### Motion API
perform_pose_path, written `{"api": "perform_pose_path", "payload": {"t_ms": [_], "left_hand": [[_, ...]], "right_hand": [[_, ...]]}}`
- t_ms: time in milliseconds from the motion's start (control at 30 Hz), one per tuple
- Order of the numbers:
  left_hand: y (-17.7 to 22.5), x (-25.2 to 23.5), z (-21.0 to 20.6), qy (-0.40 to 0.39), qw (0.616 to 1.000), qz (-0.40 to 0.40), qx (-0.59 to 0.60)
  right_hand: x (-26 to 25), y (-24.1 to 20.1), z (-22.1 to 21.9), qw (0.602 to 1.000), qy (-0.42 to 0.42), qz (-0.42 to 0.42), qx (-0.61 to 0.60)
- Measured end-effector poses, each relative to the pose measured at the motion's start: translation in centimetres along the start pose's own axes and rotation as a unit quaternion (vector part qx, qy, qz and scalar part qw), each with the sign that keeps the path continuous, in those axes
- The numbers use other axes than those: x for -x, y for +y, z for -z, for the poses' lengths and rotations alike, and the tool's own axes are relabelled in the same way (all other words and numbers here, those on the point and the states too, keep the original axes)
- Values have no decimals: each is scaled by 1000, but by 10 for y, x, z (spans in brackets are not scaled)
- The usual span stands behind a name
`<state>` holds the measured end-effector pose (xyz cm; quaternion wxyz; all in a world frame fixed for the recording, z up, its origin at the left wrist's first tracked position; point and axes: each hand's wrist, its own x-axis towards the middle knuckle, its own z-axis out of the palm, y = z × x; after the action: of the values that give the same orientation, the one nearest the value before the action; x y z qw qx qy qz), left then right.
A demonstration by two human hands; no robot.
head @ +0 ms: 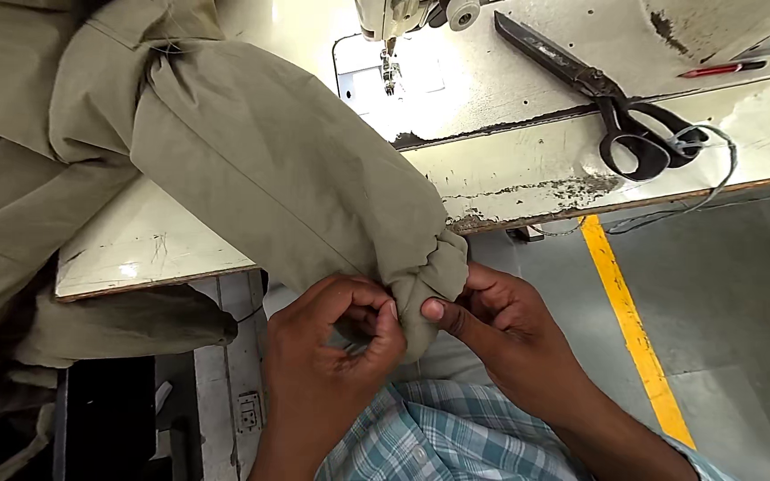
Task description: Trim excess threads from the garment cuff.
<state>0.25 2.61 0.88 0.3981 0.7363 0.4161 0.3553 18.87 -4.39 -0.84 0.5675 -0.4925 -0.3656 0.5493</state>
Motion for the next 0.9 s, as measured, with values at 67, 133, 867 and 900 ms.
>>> {"api": "perform_pose_path", "payload": {"t_ms": [67,133,867,900], "left_hand": [[1,5,2,6,999,-12,42],[3,8,2,13,999,-20,48],[6,25,4,90,991,-89,-54],[8,25,5,89,991,-84,-61]], "right_hand": [[-1,-4,0,1000,2,-3,-6],[-1,-5,-1,1000,2,0,-5],[1,-3,-16,1000,0,18,-8],[2,-2,-16,1000,2,21,-5]]}}
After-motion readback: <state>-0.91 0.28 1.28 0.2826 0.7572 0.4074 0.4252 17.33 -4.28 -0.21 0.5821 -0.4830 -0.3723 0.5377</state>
